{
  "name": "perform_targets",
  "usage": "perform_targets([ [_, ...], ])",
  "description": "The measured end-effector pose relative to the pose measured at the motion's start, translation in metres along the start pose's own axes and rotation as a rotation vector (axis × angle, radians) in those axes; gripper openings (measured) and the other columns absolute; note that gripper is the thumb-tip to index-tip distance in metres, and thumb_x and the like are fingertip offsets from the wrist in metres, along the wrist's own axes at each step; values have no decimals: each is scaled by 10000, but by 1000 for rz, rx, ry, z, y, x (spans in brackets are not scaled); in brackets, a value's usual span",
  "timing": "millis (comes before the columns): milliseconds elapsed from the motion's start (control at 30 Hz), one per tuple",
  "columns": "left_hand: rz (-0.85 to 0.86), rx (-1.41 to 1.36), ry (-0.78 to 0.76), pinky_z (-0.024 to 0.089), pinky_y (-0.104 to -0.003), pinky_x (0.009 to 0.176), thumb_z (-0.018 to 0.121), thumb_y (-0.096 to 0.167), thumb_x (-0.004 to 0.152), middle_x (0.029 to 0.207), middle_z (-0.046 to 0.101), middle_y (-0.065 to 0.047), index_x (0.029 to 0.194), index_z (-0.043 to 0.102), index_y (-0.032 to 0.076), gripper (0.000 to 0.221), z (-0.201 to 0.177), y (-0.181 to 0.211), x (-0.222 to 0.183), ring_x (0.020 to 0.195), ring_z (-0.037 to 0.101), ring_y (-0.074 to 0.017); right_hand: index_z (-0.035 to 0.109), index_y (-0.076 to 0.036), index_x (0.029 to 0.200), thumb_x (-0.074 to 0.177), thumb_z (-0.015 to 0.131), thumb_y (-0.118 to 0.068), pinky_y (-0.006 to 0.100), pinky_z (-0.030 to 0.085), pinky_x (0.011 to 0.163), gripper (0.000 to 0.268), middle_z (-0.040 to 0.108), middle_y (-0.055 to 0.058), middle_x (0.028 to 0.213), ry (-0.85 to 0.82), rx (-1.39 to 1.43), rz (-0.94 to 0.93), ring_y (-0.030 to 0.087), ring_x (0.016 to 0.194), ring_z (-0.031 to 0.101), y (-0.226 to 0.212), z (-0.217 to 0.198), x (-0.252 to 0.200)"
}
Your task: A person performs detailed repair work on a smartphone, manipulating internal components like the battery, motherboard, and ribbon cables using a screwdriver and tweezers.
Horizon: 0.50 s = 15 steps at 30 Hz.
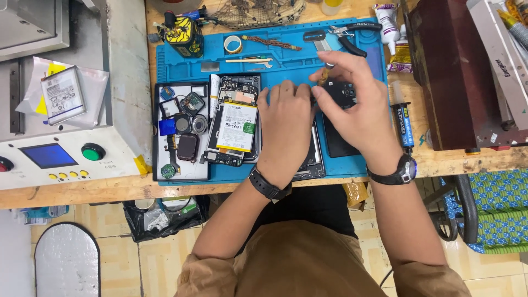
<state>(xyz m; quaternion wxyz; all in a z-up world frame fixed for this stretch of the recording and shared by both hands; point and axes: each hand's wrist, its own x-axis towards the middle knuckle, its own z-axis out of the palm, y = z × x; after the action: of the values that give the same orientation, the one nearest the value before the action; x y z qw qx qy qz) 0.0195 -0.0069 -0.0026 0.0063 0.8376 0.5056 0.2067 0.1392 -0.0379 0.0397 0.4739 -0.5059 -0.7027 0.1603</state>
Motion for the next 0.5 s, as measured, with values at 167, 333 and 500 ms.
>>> perform_targets([
  [167,-9,16,-5,363,-482,947,507,105,883,859,554,-67,843,584,126,89,4,2,3,882,548,-280,391,-68,1345,961,582,39,327,542,864,442,500,152,1099,-2,-48,66,240,948,551,6,3,-2],
  [333,21,3,-8,344,-513,961,551,64,850,820,549,-71,792,596,118,91,5,1,3,845,547,-290,352,-61,1339,969,546,42,275,535,788,430,449,120,992,55,48,182,197,878,537,1,1,-1],
  [500,38,171,58,350,-490,993,562,63,859,801,528,-53,805,598,120,87,8,6,1,811,526,-244,313,-129,1363,1018,576,53,218,484,744,470,528,132,1051,344,183,205,165,964,559,6,0,-5],
])
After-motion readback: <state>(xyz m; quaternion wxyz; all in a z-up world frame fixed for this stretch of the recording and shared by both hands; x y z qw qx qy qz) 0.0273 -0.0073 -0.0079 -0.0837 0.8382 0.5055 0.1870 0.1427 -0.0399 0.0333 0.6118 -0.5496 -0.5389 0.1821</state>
